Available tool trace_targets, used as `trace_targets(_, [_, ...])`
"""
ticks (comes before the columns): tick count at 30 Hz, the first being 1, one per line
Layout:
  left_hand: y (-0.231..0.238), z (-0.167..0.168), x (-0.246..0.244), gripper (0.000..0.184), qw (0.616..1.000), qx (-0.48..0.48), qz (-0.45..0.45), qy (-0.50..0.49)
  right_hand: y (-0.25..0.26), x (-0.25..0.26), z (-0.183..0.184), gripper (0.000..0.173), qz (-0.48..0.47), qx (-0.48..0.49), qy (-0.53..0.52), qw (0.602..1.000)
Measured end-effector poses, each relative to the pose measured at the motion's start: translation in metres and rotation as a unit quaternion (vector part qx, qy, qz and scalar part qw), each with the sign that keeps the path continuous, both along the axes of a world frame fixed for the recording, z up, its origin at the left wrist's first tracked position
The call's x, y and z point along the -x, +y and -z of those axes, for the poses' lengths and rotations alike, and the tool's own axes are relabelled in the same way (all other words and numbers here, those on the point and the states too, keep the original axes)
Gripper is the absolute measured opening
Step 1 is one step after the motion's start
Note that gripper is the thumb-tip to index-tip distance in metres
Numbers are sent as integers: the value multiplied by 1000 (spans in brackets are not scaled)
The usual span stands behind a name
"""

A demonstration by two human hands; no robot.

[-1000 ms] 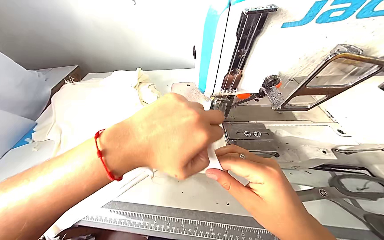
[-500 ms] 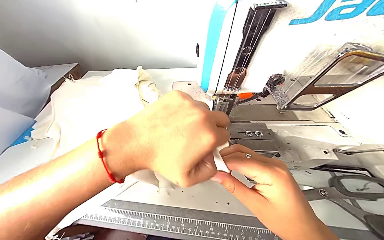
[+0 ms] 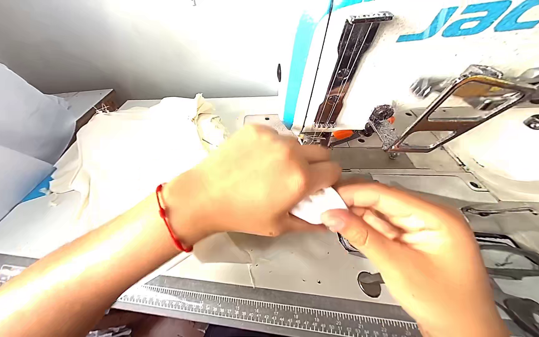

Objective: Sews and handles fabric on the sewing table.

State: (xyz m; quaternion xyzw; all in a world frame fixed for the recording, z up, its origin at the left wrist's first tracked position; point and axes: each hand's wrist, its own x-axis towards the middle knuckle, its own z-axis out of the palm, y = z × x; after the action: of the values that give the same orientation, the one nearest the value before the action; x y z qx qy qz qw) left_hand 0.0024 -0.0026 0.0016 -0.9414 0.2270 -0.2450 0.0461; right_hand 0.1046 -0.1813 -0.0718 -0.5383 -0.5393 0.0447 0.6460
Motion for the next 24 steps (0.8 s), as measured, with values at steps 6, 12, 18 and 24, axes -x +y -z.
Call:
trace_targets(6, [-15, 48, 32, 24, 987, -97, -102, -72, -22, 27, 49, 9, 60, 22, -120, 991])
trace_targets(12, [-11, 48, 25, 24, 983, -96, -134, -76, -8, 17, 46, 10, 117, -9, -154, 981])
trace_targets(18, [-2, 46, 11, 26, 983, -82, -141, -80, 5, 7, 44, 13, 163, -12, -167, 972])
trace_targets(24, [1, 46, 9, 27, 983, -86, -139, -80, 6, 6, 42, 14, 175, 2, -174, 969])
